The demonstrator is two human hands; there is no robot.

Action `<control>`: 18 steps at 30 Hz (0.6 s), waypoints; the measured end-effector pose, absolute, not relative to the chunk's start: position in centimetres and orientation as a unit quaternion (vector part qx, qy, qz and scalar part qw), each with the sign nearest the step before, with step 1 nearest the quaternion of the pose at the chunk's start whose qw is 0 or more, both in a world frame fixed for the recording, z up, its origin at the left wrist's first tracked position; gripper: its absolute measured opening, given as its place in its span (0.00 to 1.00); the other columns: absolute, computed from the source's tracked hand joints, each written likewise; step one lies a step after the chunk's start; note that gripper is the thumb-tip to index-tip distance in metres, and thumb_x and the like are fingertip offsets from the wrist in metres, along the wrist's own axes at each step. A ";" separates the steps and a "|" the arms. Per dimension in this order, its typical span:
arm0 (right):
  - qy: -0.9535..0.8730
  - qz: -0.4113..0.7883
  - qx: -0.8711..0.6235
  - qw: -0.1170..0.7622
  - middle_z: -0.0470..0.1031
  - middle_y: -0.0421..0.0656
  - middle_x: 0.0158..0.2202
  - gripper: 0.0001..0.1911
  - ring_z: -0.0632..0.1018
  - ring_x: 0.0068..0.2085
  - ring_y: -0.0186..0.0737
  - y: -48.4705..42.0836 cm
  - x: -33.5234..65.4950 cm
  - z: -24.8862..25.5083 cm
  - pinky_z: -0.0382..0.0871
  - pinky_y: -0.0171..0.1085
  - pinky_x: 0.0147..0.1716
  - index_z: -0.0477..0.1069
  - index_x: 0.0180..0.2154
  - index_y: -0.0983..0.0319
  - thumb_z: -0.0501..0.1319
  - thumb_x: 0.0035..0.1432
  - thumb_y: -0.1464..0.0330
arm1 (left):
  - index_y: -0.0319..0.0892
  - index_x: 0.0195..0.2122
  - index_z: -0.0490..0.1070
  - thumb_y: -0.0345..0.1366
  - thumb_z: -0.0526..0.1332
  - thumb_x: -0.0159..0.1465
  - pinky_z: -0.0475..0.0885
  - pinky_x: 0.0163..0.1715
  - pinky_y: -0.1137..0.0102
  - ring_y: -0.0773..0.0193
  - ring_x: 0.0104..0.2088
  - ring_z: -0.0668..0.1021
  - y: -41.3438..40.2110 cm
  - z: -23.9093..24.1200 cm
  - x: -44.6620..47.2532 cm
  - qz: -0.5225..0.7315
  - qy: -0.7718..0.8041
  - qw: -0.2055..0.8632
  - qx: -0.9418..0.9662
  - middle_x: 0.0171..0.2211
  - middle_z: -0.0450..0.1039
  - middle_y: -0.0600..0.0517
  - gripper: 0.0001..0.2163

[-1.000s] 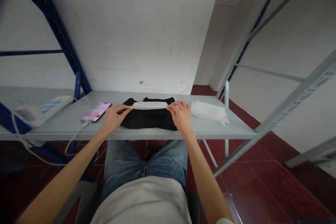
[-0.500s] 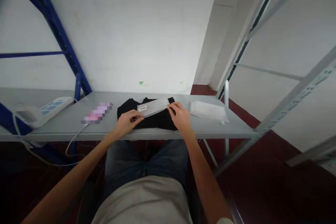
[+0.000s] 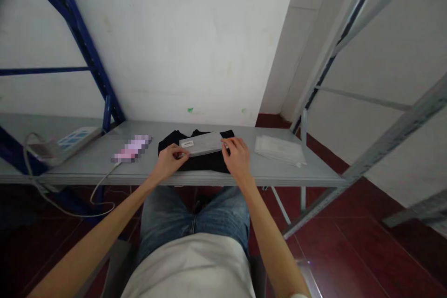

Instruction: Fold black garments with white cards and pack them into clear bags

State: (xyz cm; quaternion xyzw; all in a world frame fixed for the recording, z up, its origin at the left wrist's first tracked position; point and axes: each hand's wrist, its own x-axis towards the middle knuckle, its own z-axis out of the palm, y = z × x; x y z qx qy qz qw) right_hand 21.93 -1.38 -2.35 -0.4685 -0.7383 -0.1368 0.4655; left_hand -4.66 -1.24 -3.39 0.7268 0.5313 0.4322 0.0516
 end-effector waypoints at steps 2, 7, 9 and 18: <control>-0.783 -0.115 -0.425 0.439 0.82 0.47 0.45 0.14 0.79 0.48 0.47 -1.9 20.1 -2.5 0.71 0.44 0.53 0.80 0.48 0.57 0.56 0.72 0.69 | 0.44 0.31 0.83 0.37 0.64 0.60 0.69 0.32 0.70 0.64 0.28 0.74 -1.4 -3.5 -4.2 0.441 0.526 0.056 0.725 0.28 0.74 0.53 0.07; -0.826 -0.097 -0.415 0.368 0.82 0.47 0.48 0.14 0.79 0.51 0.45 -2.5 16.5 -4.0 0.69 0.43 0.51 0.78 0.50 0.59 0.54 0.73 0.72 | 0.43 0.33 0.80 0.33 0.63 0.59 0.69 0.32 0.70 0.65 0.28 0.74 -2.0 -3.8 -3.3 0.457 0.512 0.061 0.725 0.28 0.73 0.54 0.05; -0.816 -0.099 -0.439 0.362 0.83 0.48 0.49 0.14 0.79 0.51 0.46 -2.4 16.0 -4.4 0.68 0.43 0.51 0.77 0.52 0.60 0.54 0.74 0.72 | 0.43 0.32 0.80 0.31 0.63 0.58 0.69 0.34 0.70 0.64 0.29 0.74 -2.2 -3.8 -3.0 0.459 0.509 0.049 0.727 0.27 0.72 0.54 0.05; -0.782 -0.116 -0.523 0.320 0.82 0.50 0.43 0.11 0.77 0.49 0.52 -1.1 15.4 -4.0 0.68 0.46 0.49 0.78 0.47 0.60 0.58 0.72 0.67 | 0.44 0.39 0.74 0.32 0.58 0.65 0.71 0.36 0.69 0.63 0.29 0.75 -3.1 -3.7 -1.9 0.494 0.506 0.025 0.707 0.27 0.71 0.55 0.06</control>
